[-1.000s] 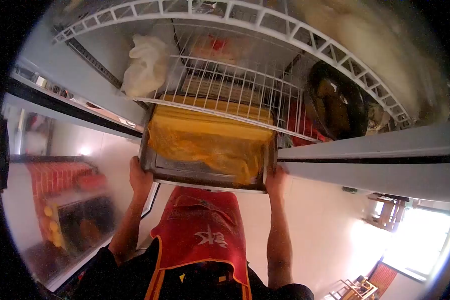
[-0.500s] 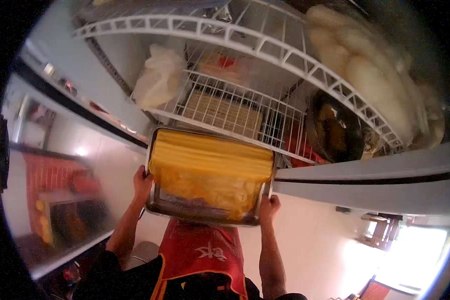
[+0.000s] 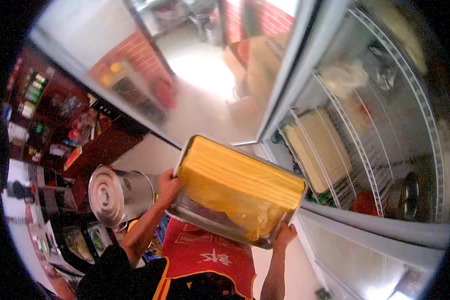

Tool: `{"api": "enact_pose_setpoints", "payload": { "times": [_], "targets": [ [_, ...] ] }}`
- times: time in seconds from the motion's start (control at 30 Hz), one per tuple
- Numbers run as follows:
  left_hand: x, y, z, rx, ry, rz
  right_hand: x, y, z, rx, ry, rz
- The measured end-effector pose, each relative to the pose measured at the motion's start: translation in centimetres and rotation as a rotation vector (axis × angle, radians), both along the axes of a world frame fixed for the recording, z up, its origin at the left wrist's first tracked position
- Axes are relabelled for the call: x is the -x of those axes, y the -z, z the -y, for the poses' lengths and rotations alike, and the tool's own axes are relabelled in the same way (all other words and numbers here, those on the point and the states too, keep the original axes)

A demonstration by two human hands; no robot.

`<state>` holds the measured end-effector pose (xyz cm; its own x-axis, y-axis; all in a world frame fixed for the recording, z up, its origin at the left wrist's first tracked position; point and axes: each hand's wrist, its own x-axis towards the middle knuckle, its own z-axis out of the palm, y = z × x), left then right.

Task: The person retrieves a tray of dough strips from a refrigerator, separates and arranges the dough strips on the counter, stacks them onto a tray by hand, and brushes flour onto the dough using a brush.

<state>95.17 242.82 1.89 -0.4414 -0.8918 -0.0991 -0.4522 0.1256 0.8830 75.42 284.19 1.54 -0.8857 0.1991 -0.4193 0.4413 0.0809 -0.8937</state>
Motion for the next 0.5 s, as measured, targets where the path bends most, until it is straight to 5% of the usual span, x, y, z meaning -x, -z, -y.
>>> {"api": "enact_pose_setpoints", "payload": {
  "times": [0.1,0.17,0.3,0.5],
  "targets": [
    [-6.0,-3.9,0.4,-0.115,-0.188,-0.036,-1.3,-1.2,5.0,-0.057,-0.198,-0.064],
    [-13.8,-0.7,2.1,-0.059,-0.319,-0.001,-2.5,2.3,7.1,-0.247,-0.339,-0.100],
    [-21.8,-7.2,5.3,-0.016,-0.491,-0.075,-5.4,-0.9,19.6,-0.184,-0.590,-0.193],
    [-38.9,-6.4,13.3,0.063,-0.789,-0.038,-14.4,-2.6,38.0,-0.117,-0.818,-0.139]
  ]
}}
